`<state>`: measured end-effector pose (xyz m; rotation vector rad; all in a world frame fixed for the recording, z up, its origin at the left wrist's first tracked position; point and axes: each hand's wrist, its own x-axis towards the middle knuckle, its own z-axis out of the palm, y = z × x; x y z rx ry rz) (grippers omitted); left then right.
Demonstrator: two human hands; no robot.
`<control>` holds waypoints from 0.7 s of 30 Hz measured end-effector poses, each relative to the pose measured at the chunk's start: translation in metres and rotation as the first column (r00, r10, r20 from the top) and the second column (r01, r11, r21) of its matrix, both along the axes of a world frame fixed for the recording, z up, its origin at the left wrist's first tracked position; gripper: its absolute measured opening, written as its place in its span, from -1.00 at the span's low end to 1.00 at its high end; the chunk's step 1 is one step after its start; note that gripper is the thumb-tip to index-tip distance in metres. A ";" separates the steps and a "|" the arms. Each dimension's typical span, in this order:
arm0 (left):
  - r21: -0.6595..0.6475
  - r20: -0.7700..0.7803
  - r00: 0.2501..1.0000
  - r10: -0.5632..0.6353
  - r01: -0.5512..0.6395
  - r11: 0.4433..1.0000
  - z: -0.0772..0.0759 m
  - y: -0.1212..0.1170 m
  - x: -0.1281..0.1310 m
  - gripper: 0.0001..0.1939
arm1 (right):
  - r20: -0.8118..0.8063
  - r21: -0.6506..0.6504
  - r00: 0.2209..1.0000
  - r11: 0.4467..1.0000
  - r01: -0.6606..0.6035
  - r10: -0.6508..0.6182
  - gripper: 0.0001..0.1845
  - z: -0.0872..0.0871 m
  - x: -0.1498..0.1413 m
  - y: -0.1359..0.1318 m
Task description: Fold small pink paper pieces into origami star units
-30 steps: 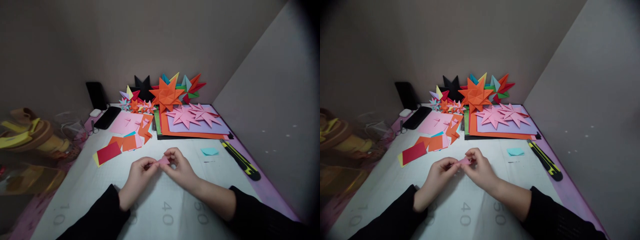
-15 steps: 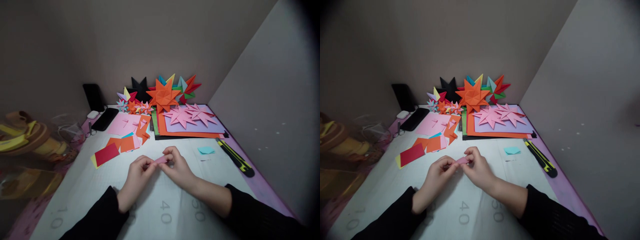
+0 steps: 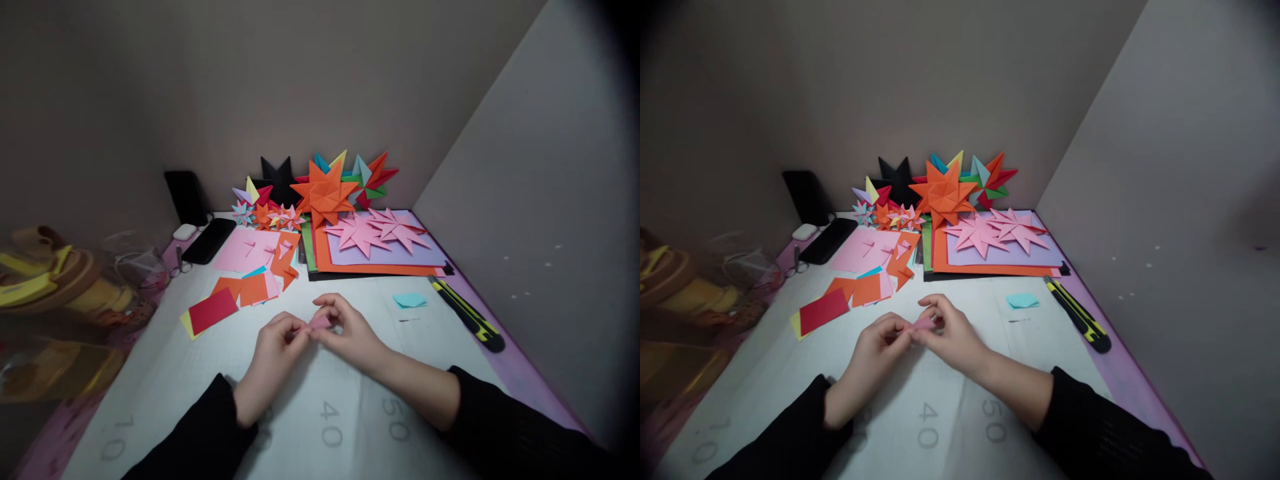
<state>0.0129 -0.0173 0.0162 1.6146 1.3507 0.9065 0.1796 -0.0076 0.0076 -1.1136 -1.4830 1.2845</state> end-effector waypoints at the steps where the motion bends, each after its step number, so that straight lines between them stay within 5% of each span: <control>1: 0.008 -0.005 1.000 -0.012 0.012 1.000 0.001 -0.001 0.001 -0.81 | -0.002 -0.024 1.000 1.000 -0.005 0.005 -0.61 0.000 -0.002 -0.002; 13: -0.011 -0.030 0.999 -0.013 0.013 1.000 0.003 0.000 -0.003 -0.81 | 0.187 0.021 0.982 0.999 -0.036 0.031 -0.75 0.002 0.004 -0.002; 21: -0.056 -0.061 0.994 0.087 -0.091 0.994 0.003 0.006 -0.010 -0.77 | 0.044 0.065 0.992 0.991 0.119 -0.122 -0.74 -0.004 0.016 0.010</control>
